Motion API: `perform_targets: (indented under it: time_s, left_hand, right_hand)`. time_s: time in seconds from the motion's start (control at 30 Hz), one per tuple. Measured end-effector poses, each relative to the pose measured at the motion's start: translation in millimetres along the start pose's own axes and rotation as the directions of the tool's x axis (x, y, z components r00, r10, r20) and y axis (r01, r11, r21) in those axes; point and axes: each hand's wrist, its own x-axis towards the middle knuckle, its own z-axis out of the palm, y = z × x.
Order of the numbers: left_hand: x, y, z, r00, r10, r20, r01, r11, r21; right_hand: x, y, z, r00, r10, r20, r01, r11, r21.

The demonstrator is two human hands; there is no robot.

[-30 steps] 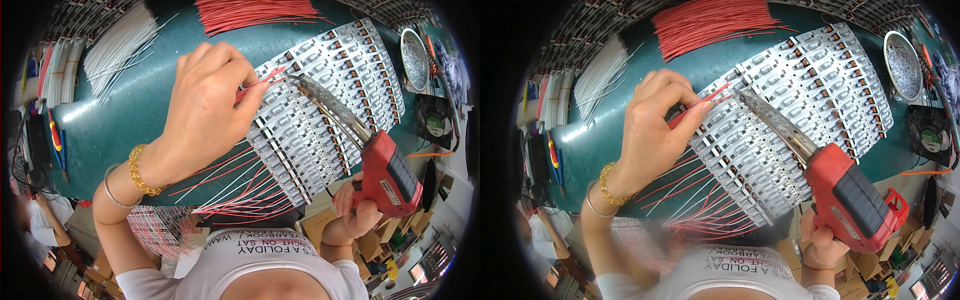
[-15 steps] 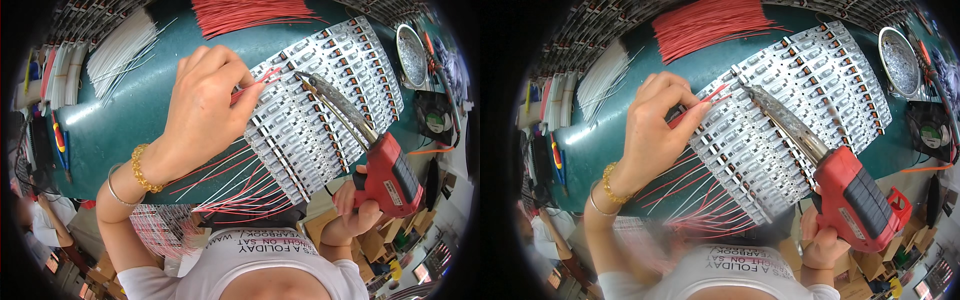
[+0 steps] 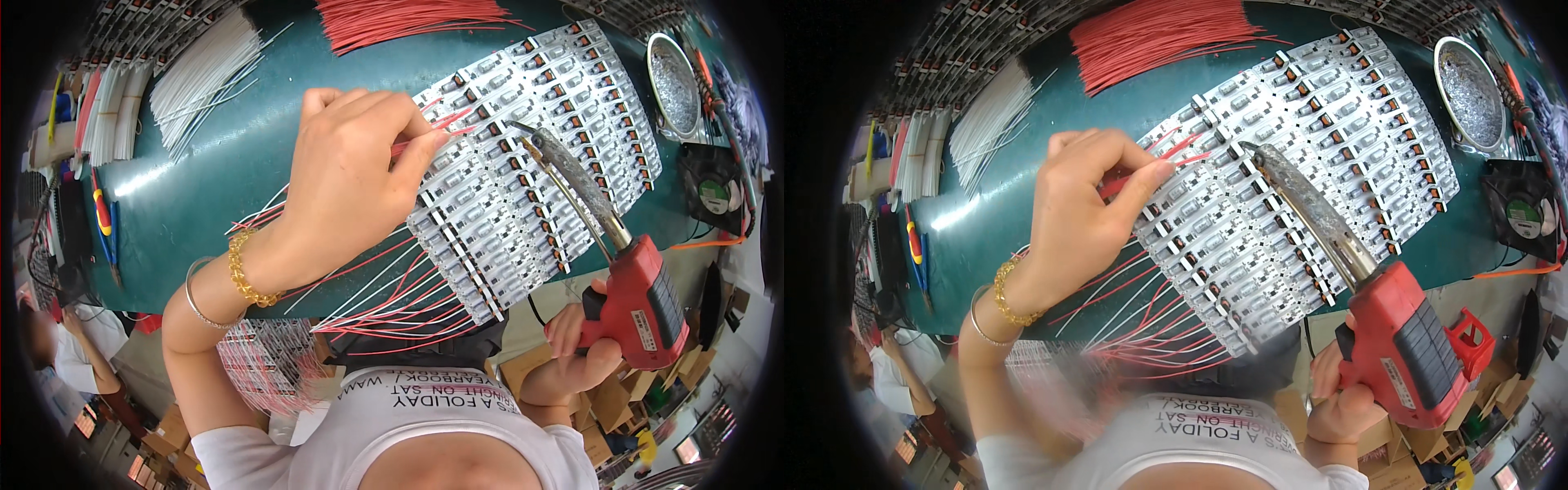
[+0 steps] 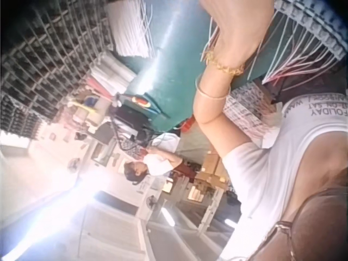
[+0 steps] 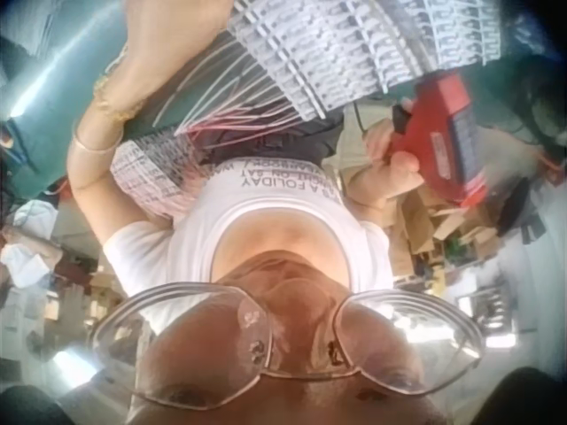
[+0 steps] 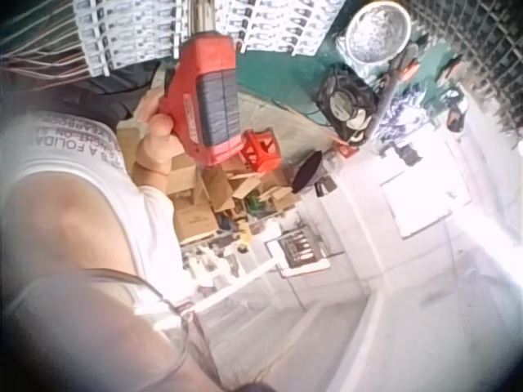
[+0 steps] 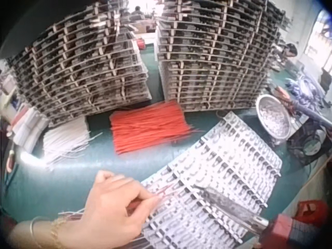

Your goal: The person uses a soldering iron to attach red and white wires to a grid of electronic components on a workbench. They repeatedly pick up individual wires, position them on the board, and apply heat to secure them in place.

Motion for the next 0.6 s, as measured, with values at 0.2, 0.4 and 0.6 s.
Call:
perform_targets:
  time_s: [0.2, 0.4, 0.6]
  left_hand:
    - [-2, -2, 1, 1.000, 0.016, 0.014, -0.016, 1.000, 0.001]
    - [-3, -5, 2, 1.000, 0.022, 0.013, -0.022, 0.999, -0.029]
    - [-1, -6, 1, 0.999, 0.030, 0.020, -0.030, 0.999, -0.023]
  right_hand:
    - [1, 1, 6, 1.000, 0.007, -0.003, -0.007, 0.996, -0.088]
    - [4, -1, 11, 1.000, 0.018, -0.003, -0.018, 0.995, -0.097]
    - [3, 4, 8, 0.999, -0.016, 0.050, 0.022, 0.994, -0.103]
